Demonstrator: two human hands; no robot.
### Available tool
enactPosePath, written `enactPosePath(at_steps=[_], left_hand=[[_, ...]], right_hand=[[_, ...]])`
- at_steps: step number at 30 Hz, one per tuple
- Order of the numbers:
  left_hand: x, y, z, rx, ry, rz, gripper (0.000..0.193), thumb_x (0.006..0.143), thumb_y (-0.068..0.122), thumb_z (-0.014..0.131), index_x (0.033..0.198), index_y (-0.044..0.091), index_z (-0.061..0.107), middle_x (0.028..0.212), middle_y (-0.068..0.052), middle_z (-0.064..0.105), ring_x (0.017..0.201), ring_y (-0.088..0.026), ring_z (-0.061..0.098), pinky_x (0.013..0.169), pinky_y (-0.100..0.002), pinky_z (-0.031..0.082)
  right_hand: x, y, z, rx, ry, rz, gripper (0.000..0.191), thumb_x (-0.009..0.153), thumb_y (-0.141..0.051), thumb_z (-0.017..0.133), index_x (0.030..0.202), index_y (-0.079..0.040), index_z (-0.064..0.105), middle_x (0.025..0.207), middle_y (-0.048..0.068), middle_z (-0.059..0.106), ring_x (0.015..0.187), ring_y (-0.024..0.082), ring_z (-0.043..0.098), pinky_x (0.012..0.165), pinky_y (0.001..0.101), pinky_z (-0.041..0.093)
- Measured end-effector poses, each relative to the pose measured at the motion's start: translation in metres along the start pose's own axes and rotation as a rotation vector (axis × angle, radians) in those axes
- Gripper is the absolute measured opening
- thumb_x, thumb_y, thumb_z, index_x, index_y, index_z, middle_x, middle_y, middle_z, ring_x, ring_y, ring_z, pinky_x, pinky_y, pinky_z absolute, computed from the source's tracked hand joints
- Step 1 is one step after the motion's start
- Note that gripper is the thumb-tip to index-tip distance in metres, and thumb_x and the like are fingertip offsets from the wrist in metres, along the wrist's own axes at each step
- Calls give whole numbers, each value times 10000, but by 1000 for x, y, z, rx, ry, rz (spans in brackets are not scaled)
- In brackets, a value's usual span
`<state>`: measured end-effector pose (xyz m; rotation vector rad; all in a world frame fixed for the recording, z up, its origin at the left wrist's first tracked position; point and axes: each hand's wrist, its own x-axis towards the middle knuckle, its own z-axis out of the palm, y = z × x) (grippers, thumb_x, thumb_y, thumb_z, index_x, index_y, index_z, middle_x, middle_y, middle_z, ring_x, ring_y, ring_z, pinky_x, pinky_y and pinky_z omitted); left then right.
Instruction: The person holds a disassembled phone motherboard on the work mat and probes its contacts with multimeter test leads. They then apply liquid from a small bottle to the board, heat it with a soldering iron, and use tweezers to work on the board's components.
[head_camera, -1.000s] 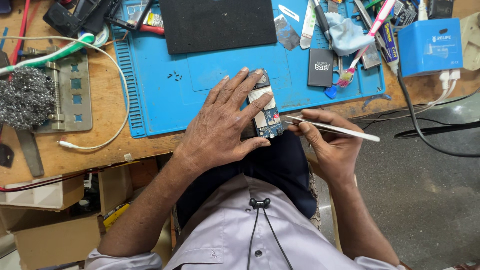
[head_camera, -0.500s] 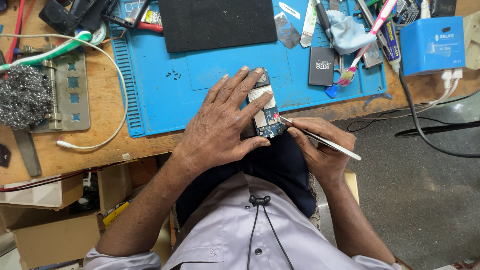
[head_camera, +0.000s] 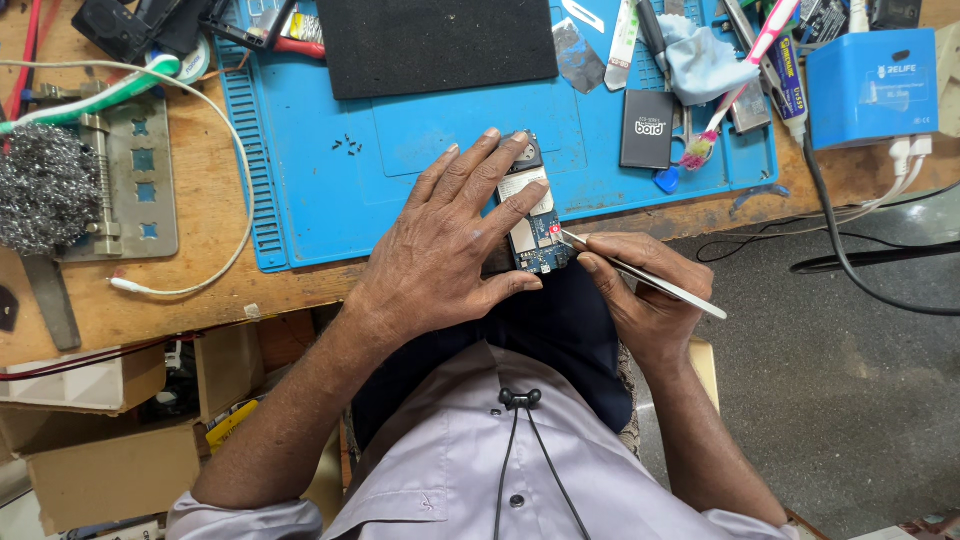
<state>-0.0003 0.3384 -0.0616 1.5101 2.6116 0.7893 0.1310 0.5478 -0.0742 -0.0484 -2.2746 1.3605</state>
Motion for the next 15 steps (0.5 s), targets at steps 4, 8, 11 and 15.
enactPosePath(at_steps=[4, 8, 11, 15], left_hand=[[0, 0, 0, -2, -1, -2, 862, 822, 707, 708, 1495, 205, 513, 1640, -158, 286, 1530, -342, 221, 1268, -548, 183], [0, 0, 0, -3, -6, -6, 853, 820, 703, 715, 1483, 201, 524, 1639, -158, 287, 1532, -340, 220, 1269, -545, 182], [1, 1, -1, -12, -7, -10, 844, 813, 697, 725, 1470, 201, 542, 1636, -151, 295, 1531, -333, 227, 1270, -540, 185], [1, 1, -3, -16, -9, -10, 825, 805, 688, 736, 1453, 208, 561, 1639, -146, 301, 1530, -329, 233, 1265, -538, 190]], right_hand=[[0, 1, 0, 13, 7, 3, 173, 925, 39, 809, 1080, 8, 738, 1077, 153, 768, 1011, 211, 765, 907, 299, 612], [-1, 2, 2, 36, 16, 13, 178, 927, 48, 805, 1088, 13, 737, 1077, 155, 767, 1015, 211, 764, 908, 300, 614], [-3, 4, 4, 50, 37, 9, 178, 929, 51, 805, 1091, 21, 736, 1083, 159, 764, 1022, 216, 761, 919, 305, 615], [-5, 6, 2, 39, 46, 38, 182, 934, 20, 807, 1104, 18, 739, 1068, 154, 768, 995, 196, 756, 886, 296, 611]])
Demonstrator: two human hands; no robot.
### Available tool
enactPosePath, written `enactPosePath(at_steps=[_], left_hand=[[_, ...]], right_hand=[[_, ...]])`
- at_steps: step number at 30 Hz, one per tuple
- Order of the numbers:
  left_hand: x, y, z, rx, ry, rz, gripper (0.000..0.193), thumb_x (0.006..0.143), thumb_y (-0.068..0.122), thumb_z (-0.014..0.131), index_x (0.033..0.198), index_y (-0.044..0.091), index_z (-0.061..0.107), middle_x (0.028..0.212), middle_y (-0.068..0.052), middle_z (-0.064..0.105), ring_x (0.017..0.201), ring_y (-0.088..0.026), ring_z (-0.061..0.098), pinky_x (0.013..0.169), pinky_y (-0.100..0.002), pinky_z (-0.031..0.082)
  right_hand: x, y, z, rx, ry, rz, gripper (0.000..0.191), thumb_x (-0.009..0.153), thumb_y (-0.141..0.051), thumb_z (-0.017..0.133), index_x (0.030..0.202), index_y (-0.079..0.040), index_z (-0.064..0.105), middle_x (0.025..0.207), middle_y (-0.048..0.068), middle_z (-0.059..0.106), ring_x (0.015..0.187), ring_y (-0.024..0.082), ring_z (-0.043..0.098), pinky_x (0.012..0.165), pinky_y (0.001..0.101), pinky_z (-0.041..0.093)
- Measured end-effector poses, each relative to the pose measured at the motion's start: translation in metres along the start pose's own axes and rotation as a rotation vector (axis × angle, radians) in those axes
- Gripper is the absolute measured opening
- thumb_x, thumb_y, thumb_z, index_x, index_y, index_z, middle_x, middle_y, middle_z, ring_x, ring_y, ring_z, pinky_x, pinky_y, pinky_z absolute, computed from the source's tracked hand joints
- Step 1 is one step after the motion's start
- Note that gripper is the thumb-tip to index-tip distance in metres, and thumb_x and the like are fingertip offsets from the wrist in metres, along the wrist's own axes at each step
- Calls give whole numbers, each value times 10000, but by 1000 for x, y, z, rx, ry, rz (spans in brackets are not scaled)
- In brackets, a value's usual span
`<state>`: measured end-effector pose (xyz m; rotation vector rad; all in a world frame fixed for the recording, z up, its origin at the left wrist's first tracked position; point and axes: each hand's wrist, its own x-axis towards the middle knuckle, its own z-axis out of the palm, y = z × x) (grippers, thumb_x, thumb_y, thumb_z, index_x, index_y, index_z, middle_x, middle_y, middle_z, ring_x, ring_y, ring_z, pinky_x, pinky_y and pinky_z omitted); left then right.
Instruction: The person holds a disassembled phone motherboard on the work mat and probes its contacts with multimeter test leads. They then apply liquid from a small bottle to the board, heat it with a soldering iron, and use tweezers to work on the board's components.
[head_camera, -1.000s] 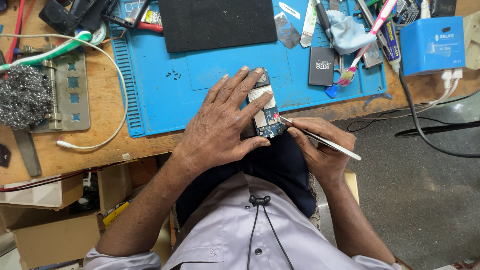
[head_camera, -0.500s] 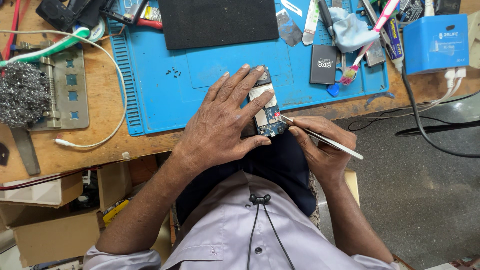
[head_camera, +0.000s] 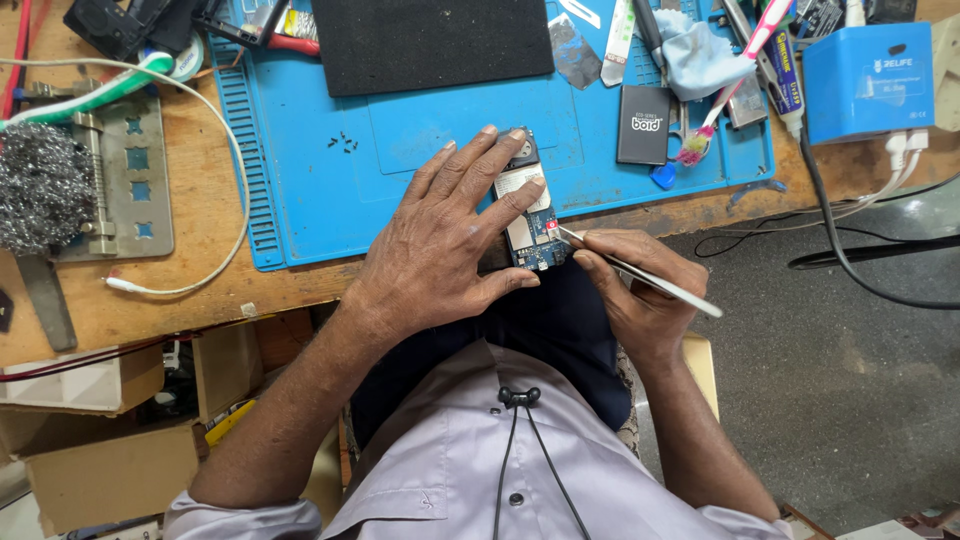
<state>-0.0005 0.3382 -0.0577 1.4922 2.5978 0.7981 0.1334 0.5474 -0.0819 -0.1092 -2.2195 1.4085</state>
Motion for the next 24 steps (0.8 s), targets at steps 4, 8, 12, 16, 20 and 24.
enactPosePath(at_steps=[4, 8, 12, 16, 20, 24], left_hand=[[1, 1, -1, -2, 6, -8, 821, 801, 681, 741, 1444, 203, 565, 1629, -146, 309, 1525, -331, 235, 1265, -536, 194], [0, 1, -2, -13, 22, 6, 825, 817, 680, 739, 1455, 187, 560, 1627, -155, 311, 1526, -336, 240, 1268, -539, 194], [1, 1, -2, 0, 14, 1, 814, 812, 679, 732, 1443, 194, 565, 1627, -150, 316, 1525, -337, 245, 1265, -535, 195], [1, 1, -3, -1, 11, 1, 824, 813, 684, 726, 1447, 184, 559, 1620, -157, 315, 1520, -341, 245, 1262, -538, 194], [0, 1, -2, -1, 17, 10, 832, 821, 683, 721, 1462, 181, 554, 1626, -159, 310, 1525, -342, 243, 1264, -537, 196], [0, 0, -1, 2, 9, 5, 825, 821, 682, 723, 1456, 184, 555, 1626, -160, 310, 1524, -341, 241, 1264, -536, 194]], right_hand=[[3, -1, -3, 101, 23, 136, 215, 943, -9, 793, 1147, 13, 728, 1088, 144, 765, 1003, 174, 749, 879, 282, 616], [7, -5, -1, 110, -37, 101, 208, 970, 2, 772, 1168, 20, 711, 1131, 153, 755, 1059, 180, 750, 938, 286, 625], [11, -11, 2, 118, -20, 169, 195, 966, -5, 766, 1154, 18, 716, 1105, 146, 760, 1042, 174, 755, 914, 282, 628], [14, -16, 3, 82, -10, 219, 184, 964, -14, 775, 1138, 19, 726, 1072, 132, 766, 1003, 160, 749, 885, 269, 615], [18, -18, 2, 106, -2, 291, 155, 961, -23, 781, 1101, 19, 731, 1035, 114, 773, 978, 141, 751, 890, 262, 622], [21, -20, 3, 126, -1, 318, 147, 951, -22, 780, 1083, 16, 728, 1026, 110, 771, 962, 135, 753, 880, 264, 627]])
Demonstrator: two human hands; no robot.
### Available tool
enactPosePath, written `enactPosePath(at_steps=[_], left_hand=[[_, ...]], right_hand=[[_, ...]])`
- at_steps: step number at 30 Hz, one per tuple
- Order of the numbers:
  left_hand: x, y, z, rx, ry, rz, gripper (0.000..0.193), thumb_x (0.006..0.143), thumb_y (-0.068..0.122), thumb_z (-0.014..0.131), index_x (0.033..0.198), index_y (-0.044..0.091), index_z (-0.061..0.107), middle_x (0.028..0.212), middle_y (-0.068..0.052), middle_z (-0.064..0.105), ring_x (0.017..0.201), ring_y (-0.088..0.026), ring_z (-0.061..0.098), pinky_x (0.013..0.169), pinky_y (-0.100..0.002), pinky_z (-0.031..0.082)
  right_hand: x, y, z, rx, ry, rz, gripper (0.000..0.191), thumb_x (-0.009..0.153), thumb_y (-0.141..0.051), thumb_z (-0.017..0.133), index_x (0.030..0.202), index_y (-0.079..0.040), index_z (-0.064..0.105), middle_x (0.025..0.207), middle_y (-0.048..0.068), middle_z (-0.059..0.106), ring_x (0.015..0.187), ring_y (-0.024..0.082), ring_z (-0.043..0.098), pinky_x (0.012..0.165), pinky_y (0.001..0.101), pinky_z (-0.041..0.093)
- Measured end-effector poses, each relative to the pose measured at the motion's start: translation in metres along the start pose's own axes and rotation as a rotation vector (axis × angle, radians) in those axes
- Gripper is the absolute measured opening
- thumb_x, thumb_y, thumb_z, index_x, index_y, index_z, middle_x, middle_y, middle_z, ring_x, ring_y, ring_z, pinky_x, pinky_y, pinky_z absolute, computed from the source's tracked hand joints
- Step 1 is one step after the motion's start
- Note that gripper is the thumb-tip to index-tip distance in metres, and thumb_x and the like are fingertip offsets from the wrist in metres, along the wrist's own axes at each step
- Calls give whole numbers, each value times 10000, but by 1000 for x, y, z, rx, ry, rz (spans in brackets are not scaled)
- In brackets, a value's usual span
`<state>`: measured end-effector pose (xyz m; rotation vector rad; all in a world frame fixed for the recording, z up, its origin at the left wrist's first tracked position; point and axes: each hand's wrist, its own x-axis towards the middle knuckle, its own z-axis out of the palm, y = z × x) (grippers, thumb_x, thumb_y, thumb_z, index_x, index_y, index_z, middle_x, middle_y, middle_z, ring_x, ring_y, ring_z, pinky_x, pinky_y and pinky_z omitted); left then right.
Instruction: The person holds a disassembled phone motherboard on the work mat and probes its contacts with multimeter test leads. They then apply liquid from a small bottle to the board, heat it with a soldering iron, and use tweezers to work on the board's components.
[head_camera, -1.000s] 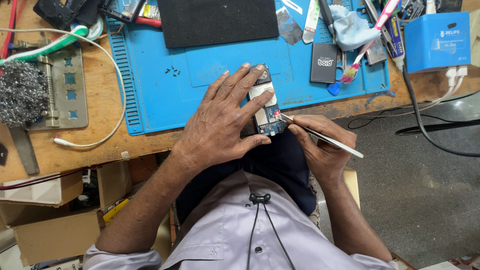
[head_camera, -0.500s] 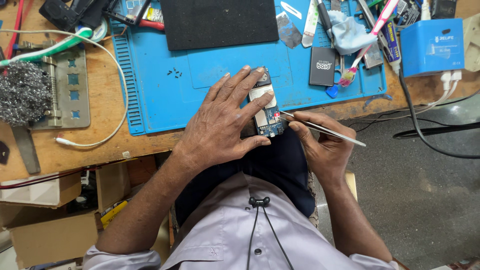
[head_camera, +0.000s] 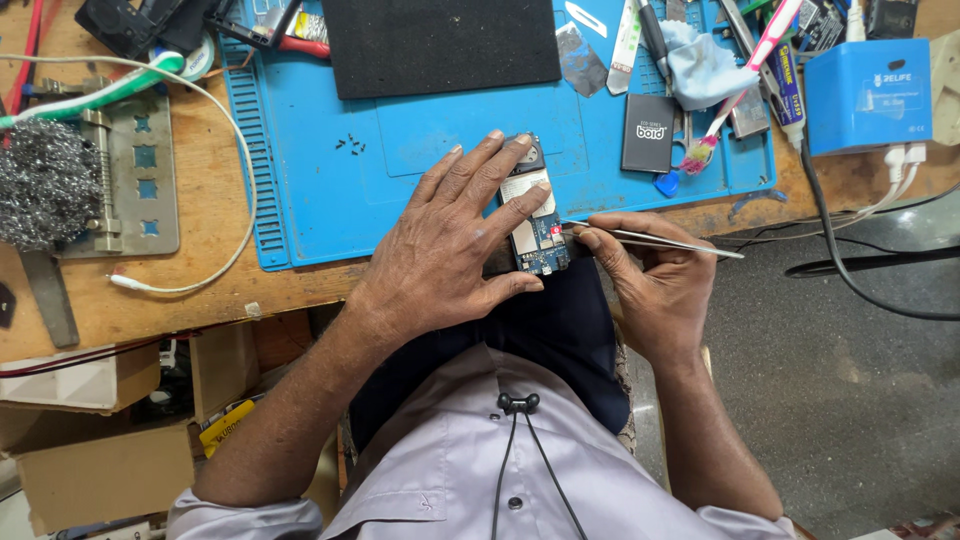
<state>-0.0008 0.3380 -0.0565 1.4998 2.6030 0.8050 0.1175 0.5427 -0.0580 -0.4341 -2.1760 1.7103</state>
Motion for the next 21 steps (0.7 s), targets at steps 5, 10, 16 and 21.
enactPosePath(at_steps=[5, 10, 16, 21], left_hand=[[0, -1, 2, -6, 0, -5, 817, 814, 688, 723, 1447, 197, 562, 1623, -155, 310, 1520, -337, 240, 1263, -538, 191], [0, 0, 2, 8, 9, 2, 822, 820, 690, 722, 1456, 196, 560, 1634, -148, 304, 1528, -333, 239, 1268, -537, 196], [0, 1, 0, 8, 8, -4, 837, 811, 696, 720, 1460, 196, 551, 1629, -147, 304, 1524, -336, 241, 1262, -535, 196], [0, 2, -2, 7, 10, 4, 836, 815, 685, 728, 1464, 191, 543, 1624, -157, 309, 1521, -344, 246, 1262, -536, 199]], right_hand=[[0, 0, 1, 16, 0, -3, 148, 951, -12, 785, 1086, 16, 731, 1034, 117, 768, 969, 143, 751, 885, 279, 635], [-1, 7, 1, 31, 6, -57, 167, 961, -10, 763, 1118, 24, 717, 1051, 132, 767, 1000, 173, 762, 914, 290, 639], [1, 7, -4, 133, 27, -285, 62, 1083, -50, 645, 1095, -35, 704, 1122, 70, 675, 1088, 192, 720, 977, 328, 638], [1, -12, -17, -282, -213, -351, 151, 1049, -45, 614, 1164, -94, 699, 1110, 55, 669, 1008, 185, 738, 861, 340, 630]])
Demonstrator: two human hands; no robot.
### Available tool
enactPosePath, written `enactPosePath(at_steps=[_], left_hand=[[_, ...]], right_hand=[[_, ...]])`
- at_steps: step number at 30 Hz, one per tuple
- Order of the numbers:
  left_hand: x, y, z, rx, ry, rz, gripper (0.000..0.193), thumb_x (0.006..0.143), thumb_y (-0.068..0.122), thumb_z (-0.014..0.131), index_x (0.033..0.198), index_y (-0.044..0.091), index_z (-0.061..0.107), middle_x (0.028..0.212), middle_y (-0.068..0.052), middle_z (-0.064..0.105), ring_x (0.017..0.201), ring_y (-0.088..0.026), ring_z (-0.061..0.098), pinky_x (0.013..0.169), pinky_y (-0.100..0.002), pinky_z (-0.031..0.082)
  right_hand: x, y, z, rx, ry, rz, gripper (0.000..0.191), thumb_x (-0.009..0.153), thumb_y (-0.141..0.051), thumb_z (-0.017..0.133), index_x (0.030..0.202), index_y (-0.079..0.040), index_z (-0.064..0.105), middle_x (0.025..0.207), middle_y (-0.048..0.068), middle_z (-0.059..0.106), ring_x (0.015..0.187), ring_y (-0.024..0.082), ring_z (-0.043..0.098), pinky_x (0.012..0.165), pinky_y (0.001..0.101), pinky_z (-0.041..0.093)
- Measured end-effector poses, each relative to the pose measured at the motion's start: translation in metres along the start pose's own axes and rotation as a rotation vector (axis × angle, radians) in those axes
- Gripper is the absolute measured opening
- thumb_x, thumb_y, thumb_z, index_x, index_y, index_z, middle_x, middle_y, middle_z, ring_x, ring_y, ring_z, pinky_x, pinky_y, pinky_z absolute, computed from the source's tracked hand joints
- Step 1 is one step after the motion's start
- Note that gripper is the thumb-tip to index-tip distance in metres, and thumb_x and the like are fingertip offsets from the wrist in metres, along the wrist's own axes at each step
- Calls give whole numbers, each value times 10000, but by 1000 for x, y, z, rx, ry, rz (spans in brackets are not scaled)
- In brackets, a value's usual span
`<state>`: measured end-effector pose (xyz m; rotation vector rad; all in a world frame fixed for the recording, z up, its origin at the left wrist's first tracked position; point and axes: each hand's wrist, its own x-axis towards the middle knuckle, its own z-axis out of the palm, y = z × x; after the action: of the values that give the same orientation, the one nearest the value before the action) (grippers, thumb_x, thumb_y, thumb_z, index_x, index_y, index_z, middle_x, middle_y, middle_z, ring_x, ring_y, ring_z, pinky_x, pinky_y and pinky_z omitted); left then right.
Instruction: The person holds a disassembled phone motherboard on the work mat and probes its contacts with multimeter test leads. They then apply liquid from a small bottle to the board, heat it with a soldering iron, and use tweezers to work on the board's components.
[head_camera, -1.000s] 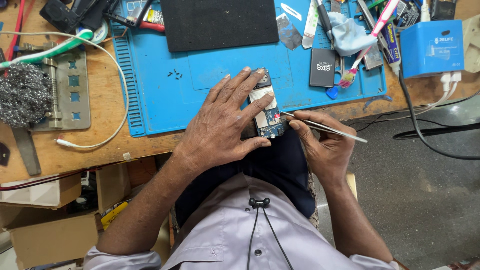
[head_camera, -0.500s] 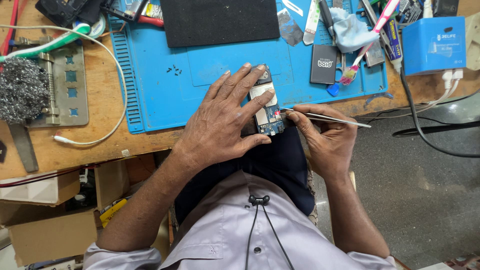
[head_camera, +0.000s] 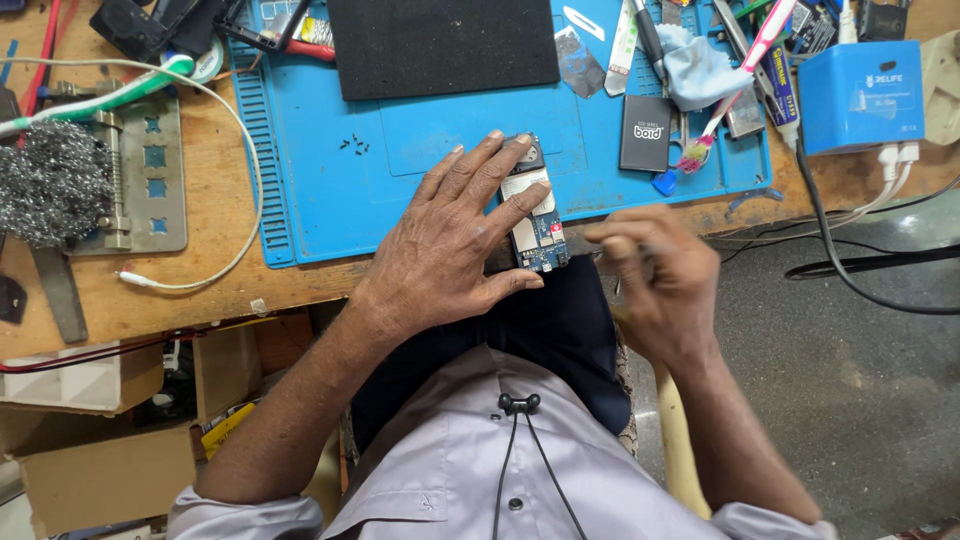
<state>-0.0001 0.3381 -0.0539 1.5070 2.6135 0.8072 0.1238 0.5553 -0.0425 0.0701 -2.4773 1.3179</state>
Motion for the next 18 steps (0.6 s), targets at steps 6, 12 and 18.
enactPosePath(at_steps=[6, 12, 18], left_hand=[[0, 1, -4, -17, -3, 6, 823, 807, 619, 766, 1454, 160, 549, 1623, -168, 315, 1521, -352, 260, 1260, -536, 203], [0, 0, 0, -18, -1, -1, 815, 808, 630, 770, 1440, 160, 562, 1624, -166, 316, 1519, -353, 264, 1256, -537, 207], [2, 1, 0, -33, 13, -9, 829, 785, 653, 774, 1434, 180, 570, 1619, -147, 314, 1512, -345, 264, 1252, -535, 204]], right_hand=[[8, -16, 2, -555, -238, -128, 479, 833, -231, 826, 1288, -128, 720, 1097, 116, 660, 835, 243, 716, 684, 380, 581], [10, -19, 4, -613, -267, -176, 538, 836, -289, 837, 1316, -97, 690, 1104, 112, 659, 846, 254, 716, 685, 389, 579], [9, -9, 9, -538, -223, -150, 544, 846, -268, 829, 1334, -81, 679, 1073, 125, 659, 797, 238, 687, 659, 368, 557]])
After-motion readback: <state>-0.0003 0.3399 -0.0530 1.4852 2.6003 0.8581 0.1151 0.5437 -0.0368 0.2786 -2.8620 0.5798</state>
